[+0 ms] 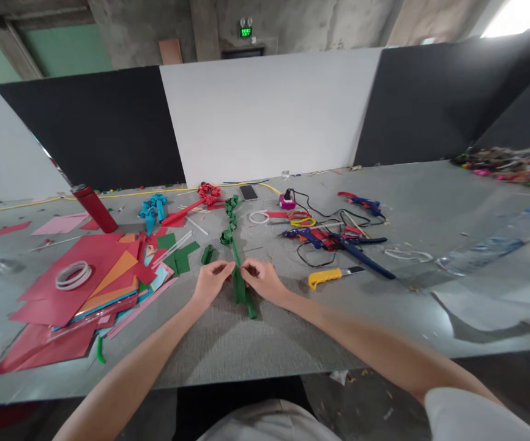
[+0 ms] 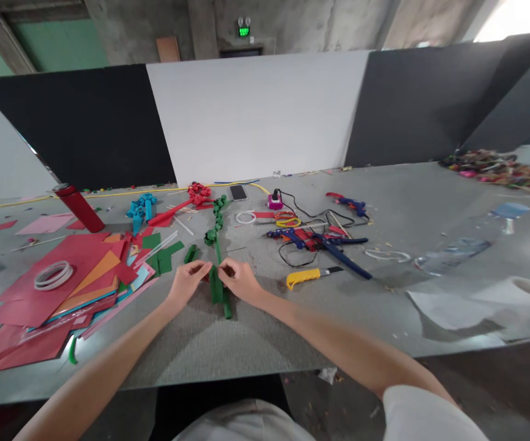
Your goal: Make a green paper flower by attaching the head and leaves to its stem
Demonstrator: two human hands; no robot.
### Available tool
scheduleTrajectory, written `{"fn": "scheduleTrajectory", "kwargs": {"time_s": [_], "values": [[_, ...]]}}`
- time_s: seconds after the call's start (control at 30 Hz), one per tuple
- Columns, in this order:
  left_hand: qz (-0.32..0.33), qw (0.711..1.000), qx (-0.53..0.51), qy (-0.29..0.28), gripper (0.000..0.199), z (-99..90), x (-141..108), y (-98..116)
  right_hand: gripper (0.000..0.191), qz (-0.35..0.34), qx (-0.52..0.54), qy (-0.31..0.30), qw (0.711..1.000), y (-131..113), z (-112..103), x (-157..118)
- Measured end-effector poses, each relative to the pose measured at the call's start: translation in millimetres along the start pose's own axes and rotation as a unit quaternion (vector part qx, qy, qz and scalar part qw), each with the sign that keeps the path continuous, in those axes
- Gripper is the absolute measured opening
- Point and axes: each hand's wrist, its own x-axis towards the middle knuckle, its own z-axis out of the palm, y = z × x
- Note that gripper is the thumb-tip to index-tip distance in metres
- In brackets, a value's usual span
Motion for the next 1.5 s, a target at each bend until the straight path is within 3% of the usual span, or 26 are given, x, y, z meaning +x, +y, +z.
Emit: {"fn": "scheduleTrajectory", "kwargs": {"time_s": [0.33, 0.53, 0.83, 1.03, 1.3, 1.5], "values": [[-0.083, 0.992, -0.096, -0.024, 0.033, 0.6, 1, -5, 0.021, 0.009, 0.006, -0.002, 1.000, -1, -1, 0], [-0.109, 0.973, -0.195, -0.061, 0.034, 0.4, 1, -1, 0.023, 0.003, 0.008, -0.002, 1.000, -3, -2, -1], [-0.138, 0.959, -0.238, -0.063, 0.035, 1.3, -1, 4, 0.024, 0.004, 0.002, -0.001, 1.000, -2, -2, -1], [-0.117, 0.972, -0.188, -0.076, 0.033, 1.4, -2, 5, 0.021, -0.006, 0.006, -0.003, 1.000, 0, -2, -1], [-0.034, 0.997, -0.055, -0.040, 0.033, 1.8, -1, 1, 0.019, 0.002, -0.004, -0.002, 1.000, -3, -1, -1], [-0.041, 0.998, -0.038, -0.024, 0.031, 2.2, -1, 2, 0.022, -0.007, -0.024, 0.001, 1.000, -2, -1, -1]]}}
